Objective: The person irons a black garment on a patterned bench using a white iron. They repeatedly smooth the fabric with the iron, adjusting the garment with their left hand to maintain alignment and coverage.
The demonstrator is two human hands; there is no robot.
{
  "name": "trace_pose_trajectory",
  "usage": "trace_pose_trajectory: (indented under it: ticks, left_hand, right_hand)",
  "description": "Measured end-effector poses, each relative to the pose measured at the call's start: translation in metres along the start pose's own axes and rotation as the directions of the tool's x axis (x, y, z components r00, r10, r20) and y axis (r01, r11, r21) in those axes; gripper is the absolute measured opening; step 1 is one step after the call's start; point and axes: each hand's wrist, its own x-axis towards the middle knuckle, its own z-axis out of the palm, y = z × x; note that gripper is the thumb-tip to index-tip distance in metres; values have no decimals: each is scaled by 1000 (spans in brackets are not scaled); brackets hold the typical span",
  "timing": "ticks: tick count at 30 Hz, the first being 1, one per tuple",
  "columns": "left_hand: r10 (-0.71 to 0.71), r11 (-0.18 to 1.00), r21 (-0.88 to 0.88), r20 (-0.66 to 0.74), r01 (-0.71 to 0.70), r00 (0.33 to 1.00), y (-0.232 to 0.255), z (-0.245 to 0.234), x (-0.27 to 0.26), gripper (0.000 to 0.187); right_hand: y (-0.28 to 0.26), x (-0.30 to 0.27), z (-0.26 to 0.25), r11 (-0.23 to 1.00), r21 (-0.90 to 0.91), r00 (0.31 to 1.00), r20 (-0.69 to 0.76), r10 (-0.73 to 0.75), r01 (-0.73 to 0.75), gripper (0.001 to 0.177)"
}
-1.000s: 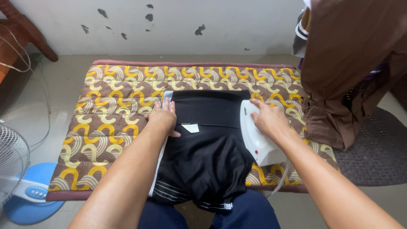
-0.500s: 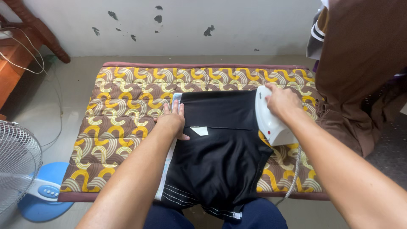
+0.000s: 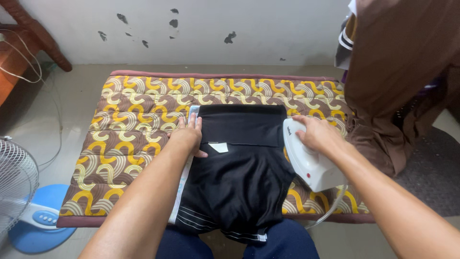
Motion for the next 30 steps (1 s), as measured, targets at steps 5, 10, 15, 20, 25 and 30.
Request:
trace_pose_trajectory:
  ticks: [5, 10, 15, 20, 25, 30]
  left_hand:
    - [0, 1000, -8, -21, 0, 1000, 3, 0, -3, 143]
    - [-3, 1000, -28, -22, 2, 1000, -1, -3, -6, 143]
    - [2, 999, -38, -12, -3, 1000, -2, -1, -5, 144]
    - [-7, 999, -38, 19, 8, 1000, -1, -3, -3, 144]
    - [18, 1000, -23, -11, -19, 1000, -2, -2, -3, 146]
    - [0, 1000, -17, 11, 0, 1000, 1, -3, -3, 145]
  right_hand:
    - [-35, -30, -21, 996, 57, 996, -71, -59, 63, 57]
    - [-107, -15, 3, 990, 74, 992, -54, -115, 119, 54]
    - [-126, 22, 19, 995, 57, 996, -42, -84, 87, 52]
    - [-109, 57, 16, 999, 47, 998, -60, 5, -2, 54]
    - [-86, 80, 15, 997, 70, 994, -108, 21, -13, 55]
    - [-64, 62, 17, 989, 94, 991, -59, 122, -116, 55]
